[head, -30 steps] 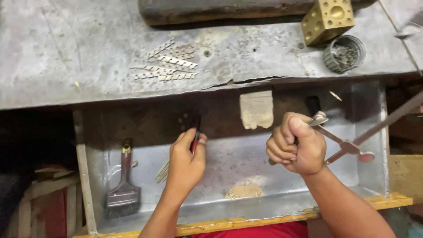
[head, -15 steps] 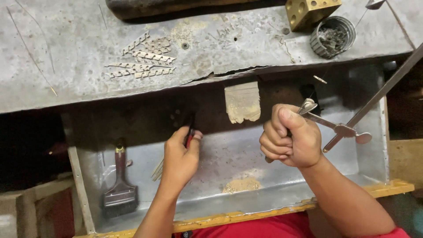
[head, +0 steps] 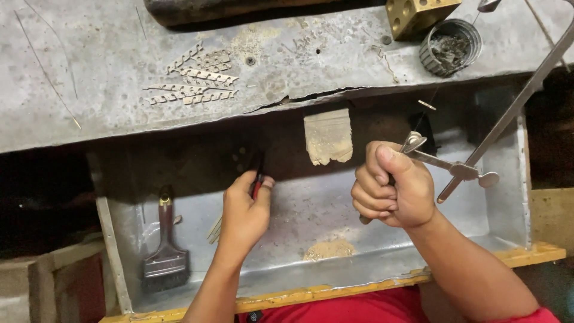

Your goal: A person uses a jeweler's saw to precisely cut small metal components on a metalworking bench.

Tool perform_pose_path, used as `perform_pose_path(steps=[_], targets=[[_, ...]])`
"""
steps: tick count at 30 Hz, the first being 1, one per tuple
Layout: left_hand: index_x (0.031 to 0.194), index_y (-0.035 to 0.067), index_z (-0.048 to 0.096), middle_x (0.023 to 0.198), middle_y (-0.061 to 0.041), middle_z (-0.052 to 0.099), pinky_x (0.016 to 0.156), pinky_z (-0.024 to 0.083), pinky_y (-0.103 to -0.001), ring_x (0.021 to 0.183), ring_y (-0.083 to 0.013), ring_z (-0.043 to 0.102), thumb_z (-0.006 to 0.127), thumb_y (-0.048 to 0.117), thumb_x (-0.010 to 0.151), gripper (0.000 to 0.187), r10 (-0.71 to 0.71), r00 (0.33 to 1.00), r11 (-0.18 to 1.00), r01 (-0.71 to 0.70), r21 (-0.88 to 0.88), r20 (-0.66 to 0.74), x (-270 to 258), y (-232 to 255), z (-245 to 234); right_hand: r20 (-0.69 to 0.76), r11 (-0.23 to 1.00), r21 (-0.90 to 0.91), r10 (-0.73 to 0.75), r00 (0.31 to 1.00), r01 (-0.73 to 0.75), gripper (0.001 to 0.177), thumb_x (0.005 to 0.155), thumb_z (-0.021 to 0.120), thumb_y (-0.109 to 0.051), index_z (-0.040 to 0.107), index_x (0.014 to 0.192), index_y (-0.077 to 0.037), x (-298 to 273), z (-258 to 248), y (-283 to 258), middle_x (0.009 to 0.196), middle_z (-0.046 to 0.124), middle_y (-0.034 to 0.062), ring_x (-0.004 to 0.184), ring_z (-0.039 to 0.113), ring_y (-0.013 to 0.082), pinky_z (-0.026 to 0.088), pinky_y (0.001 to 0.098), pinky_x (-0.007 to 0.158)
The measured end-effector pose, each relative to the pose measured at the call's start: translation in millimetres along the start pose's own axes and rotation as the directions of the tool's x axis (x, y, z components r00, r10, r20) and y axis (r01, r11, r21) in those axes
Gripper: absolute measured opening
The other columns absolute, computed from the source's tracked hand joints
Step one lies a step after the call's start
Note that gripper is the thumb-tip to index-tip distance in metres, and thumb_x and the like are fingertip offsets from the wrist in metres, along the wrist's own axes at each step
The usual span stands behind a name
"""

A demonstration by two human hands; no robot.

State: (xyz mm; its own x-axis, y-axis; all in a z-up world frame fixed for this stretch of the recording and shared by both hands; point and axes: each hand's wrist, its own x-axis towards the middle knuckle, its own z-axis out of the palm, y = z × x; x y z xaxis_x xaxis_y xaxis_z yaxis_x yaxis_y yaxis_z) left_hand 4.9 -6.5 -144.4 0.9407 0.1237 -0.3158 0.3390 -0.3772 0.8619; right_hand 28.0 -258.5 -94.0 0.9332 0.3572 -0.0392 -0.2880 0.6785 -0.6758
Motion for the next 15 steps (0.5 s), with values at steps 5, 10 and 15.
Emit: perform_pose_path(steps=[5, 10, 15], targets=[[0.107, -0.007, 0.071, 0.087, -0.024, 0.072, 0.082, 0.056, -0.046, 0.088, -0.0424, 0.071, 0.060, -0.003, 0.089, 0.022, 0.254, 0.967, 0.964, -0.256, -0.076, -0.028, -12.1, 25.4, -4.9, 0.026, 0.965, -0.242, -0.098, 0.995, 0.101, 0.041, 0.105, 0.049, -0.021, 0.044, 0.069, -0.005, 1.1, -5.0, 12.4, 0.042, 0.027, -0.0001, 0.029, 0.026, 0.0082, 0.033, 0.0216, 0.024], [0.152, 0.007, 0.048, 0.104, -0.008, 0.064, 0.070, 0.051, -0.025, 0.077, -0.0130, 0.058, 0.048, -0.002, 0.092, 0.061, 0.357, 0.921, 0.919, -0.317, -0.236, 0.153, -54.1, 75.7, -19.8, -0.039, 0.637, -0.764, -0.199, 0.979, 0.099, 0.044, 0.100, 0.049, -0.015, 0.027, 0.061, -0.011, 2.8, 8.5, 32.8, 0.050, 0.026, 0.0016, 0.042, 0.028, 0.0124, 0.026, 0.0283, 0.040], [0.151, -0.004, 0.043, 0.114, -0.018, 0.061, 0.088, 0.056, -0.030, 0.096, -0.0223, 0.062, 0.044, -0.007, 0.094, 0.056, 0.507, 0.822, 0.834, -0.392, -0.387, 0.259, -68.5, 101.6, -29.7, 0.199, 0.167, -0.952, -0.295, 0.935, 0.255, 0.052, 0.102, 0.043, -0.048, 0.060, 0.077, -0.007, 3.5, -15.5, 54.1, 0.061, 0.056, 0.0008, 0.051, 0.054, 0.0134, 0.041, 0.0298, 0.049]])
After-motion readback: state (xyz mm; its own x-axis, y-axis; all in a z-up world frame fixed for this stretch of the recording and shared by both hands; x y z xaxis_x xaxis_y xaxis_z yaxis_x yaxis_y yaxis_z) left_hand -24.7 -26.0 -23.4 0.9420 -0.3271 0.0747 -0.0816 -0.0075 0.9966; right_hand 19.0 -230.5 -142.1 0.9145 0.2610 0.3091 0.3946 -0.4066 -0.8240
